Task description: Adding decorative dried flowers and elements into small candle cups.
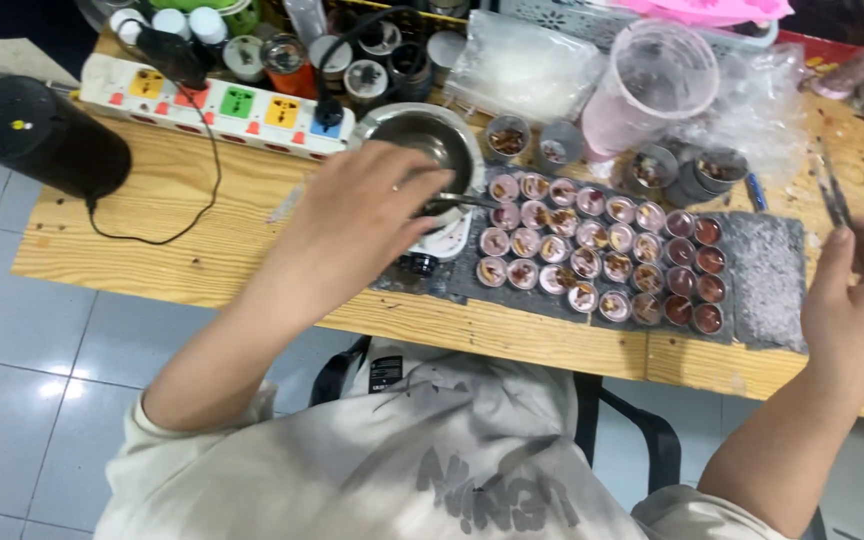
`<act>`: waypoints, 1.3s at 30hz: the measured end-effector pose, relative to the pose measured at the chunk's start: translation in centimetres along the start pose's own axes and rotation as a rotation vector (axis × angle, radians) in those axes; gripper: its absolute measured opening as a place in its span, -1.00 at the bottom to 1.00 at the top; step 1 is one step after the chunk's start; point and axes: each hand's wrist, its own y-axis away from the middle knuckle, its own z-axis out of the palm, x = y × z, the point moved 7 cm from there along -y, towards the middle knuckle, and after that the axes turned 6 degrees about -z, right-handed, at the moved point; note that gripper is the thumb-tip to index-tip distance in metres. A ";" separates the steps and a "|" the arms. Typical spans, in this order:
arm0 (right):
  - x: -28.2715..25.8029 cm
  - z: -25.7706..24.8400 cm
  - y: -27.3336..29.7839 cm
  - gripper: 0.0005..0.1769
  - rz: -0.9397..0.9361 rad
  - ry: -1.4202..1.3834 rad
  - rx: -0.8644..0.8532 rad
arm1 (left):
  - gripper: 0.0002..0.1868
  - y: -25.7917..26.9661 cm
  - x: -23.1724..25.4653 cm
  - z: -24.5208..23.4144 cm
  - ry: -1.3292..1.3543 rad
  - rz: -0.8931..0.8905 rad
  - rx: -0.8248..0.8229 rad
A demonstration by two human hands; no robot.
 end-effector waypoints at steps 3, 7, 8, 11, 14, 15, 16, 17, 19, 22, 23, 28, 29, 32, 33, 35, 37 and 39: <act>-5.9 2.2 -2.7 -0.90 0.067 -0.292 -0.056 | -0.48 -2.5 -1.1 4.5 0.006 0.095 -0.042; -13.4 4.3 -5.1 -0.93 -0.057 -0.277 -0.165 | -0.49 -4.6 -0.7 6.2 0.075 0.214 -0.029; -15.4 4.7 -5.7 -0.90 -0.086 -0.252 -0.196 | -0.61 -5.0 -0.8 6.8 0.096 0.226 -0.087; -18.5 5.7 -6.7 -0.84 -0.166 -0.209 -0.253 | -0.73 -5.9 -1.4 7.0 0.123 0.279 -0.093; -19.8 6.9 -7.1 -0.86 -0.240 -0.181 -0.314 | -0.75 -6.0 -3.0 5.4 0.156 0.289 -0.008; -20.1 7.4 -7.1 -0.88 -0.259 -0.171 -0.344 | -0.76 -5.9 -3.7 4.7 0.185 0.263 0.024; -21.3 7.9 -7.8 -0.88 -0.260 -0.172 -0.346 | -0.76 -5.5 -4.2 4.0 0.185 0.261 0.024; -22.9 8.8 -8.2 -0.79 -0.337 -0.146 -0.389 | -0.81 -5.1 -4.8 2.7 0.164 0.242 0.129; -25.5 10.3 -9.1 -0.71 -0.415 -0.121 -0.434 | -0.85 -4.0 -5.4 0.9 0.143 0.220 0.235; -29.0 12.9 -9.9 -0.71 -0.584 -0.058 -0.513 | -0.85 -2.7 -6.4 -0.9 0.132 0.104 0.283; -30.2 13.7 -9.9 -0.71 -0.690 -0.003 -0.533 | -0.86 -2.2 -6.4 -1.3 0.091 0.099 0.327; -33.3 17.1 -10.1 -0.81 -1.023 0.261 -0.567 | -0.89 -0.9 -6.8 -1.9 0.089 0.041 0.360; -33.7 17.5 -10.0 -0.80 -1.073 0.272 -0.561 | -0.88 -0.7 -7.1 -1.9 0.096 0.019 0.377; -33.9 18.9 -9.9 -0.79 -1.100 0.246 -0.606 | -0.88 -0.4 -7.4 -2.0 0.104 -0.021 0.391; -33.7 19.5 -9.8 -0.80 -1.075 0.206 -0.658 | -0.88 -0.2 -7.6 -1.9 0.106 -0.040 0.385; -33.5 20.0 -9.9 -0.81 -1.041 0.185 -0.668 | -0.87 0.0 -7.8 -1.8 0.108 -0.047 0.382; -33.3 20.2 -10.0 -0.80 -1.004 0.161 -0.681 | -0.86 0.3 -7.8 -1.7 0.114 -0.055 0.375; -33.1 20.2 -10.1 -0.81 -0.953 0.152 -0.702 | -0.87 0.4 -7.8 -1.9 0.131 -0.056 0.382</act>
